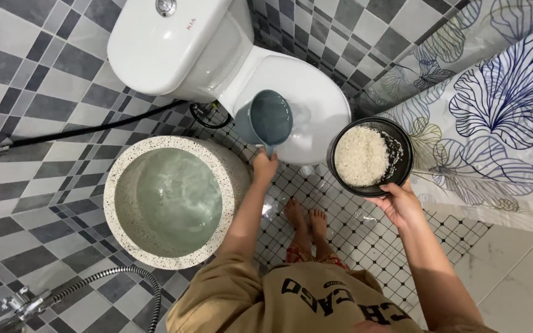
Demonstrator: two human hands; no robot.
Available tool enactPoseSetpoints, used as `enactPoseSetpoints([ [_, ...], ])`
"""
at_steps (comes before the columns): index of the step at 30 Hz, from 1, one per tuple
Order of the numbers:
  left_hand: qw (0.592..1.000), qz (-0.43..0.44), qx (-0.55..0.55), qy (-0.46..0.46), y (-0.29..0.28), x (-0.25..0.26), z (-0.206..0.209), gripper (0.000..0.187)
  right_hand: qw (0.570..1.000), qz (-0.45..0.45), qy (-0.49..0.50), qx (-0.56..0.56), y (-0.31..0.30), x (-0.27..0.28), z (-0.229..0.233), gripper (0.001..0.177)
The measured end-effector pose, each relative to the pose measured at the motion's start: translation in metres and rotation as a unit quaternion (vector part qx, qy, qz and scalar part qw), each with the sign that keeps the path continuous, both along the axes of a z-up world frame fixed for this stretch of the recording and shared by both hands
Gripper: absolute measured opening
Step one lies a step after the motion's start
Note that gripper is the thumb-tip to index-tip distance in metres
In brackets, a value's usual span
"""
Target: Washing rice in a bowl using water from a tap and a basin in a bathroom.
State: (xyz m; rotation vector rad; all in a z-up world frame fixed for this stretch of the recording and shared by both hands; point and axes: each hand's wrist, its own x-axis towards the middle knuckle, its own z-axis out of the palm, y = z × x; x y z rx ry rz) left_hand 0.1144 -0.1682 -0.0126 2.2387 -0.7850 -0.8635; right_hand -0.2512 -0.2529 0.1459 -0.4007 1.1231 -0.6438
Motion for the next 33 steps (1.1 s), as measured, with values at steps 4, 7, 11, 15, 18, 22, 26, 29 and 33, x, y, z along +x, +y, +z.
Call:
enactPoseSetpoints([
  [4,0.999,0.007,0.032,0.027,0.013,-0.005,0.028,0.043,1.000,0.009,0.003,0.001,0.001,-0.004,-0.003,0.072],
  [7,0.999,0.009,0.049,0.022,0.026,-0.005,0.032,0.038,1.000,0.011,0.013,0.004,0.001,-0.002,0.003,0.075],
  [11,0.999,0.003,0.046,-0.022,0.045,0.003,0.022,0.036,1.000,0.020,0.018,0.008,0.002,-0.001,0.005,0.076],
  [15,0.996,0.009,0.064,-0.059,0.051,0.011,0.030,0.038,1.000,0.021,0.004,0.003,0.002,0.001,0.003,0.075],
  [18,0.995,0.031,0.061,-0.067,0.050,0.017,0.028,0.039,1.000,0.023,0.015,0.011,0.001,0.003,0.001,0.074],
  [22,0.995,0.046,0.050,-0.067,0.040,0.025,0.025,0.035,0.999,0.014,0.022,0.022,-0.001,0.013,0.014,0.077],
  [26,0.994,0.040,0.063,-0.083,0.023,0.035,0.015,0.034,1.000,0.020,0.014,0.014,-0.003,0.008,0.000,0.075],
  [29,0.991,0.025,0.055,-0.117,0.011,0.039,0.006,0.033,0.999,0.023,0.017,0.018,-0.005,0.006,-0.009,0.073],
  [33,0.989,-0.003,0.056,-0.134,-0.006,0.046,0.002,0.041,0.999,0.026,0.022,0.016,-0.009,0.013,0.001,0.076],
])
